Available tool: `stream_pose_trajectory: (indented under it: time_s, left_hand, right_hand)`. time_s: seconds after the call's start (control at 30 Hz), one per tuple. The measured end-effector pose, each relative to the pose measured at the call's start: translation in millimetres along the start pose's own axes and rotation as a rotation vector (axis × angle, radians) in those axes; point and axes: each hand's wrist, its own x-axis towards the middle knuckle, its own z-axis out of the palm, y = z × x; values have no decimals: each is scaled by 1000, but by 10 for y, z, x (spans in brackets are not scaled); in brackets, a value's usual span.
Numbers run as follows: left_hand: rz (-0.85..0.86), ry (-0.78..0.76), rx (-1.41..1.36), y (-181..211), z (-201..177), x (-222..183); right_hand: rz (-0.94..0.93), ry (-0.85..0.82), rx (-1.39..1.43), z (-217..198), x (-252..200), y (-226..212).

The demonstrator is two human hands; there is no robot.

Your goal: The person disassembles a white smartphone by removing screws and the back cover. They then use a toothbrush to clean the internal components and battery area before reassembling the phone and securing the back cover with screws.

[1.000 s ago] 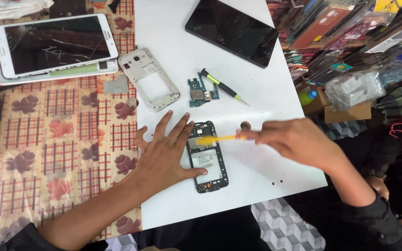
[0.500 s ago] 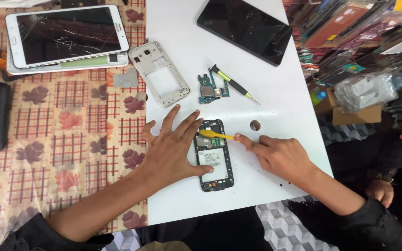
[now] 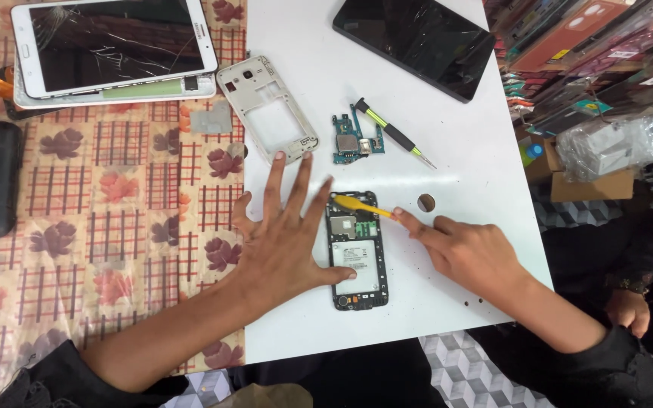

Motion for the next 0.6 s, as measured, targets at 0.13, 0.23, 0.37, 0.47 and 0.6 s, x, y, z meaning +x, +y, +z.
stream_pose_trajectory:
  time_s: [0.13, 0.23, 0.37, 0.47, 0.6]
  left_hand:
    - [5, -39, 15, 0, -22, 3]
    - [2, -40, 39, -7, -22, 5]
    - [11, -18, 50, -24, 29, 6]
    - [26, -5, 71, -34, 43, 13]
    - [37, 15, 101, -45, 52, 4]
  right_hand:
    - [-11, 8, 21, 55, -9, 37]
    - [-33, 34, 17, 87, -64, 12]
    - [-28, 76, -185, 79, -159, -81]
    - [-16, 83, -279, 73, -209, -198]
    - [43, -6, -336, -15, -366, -352]
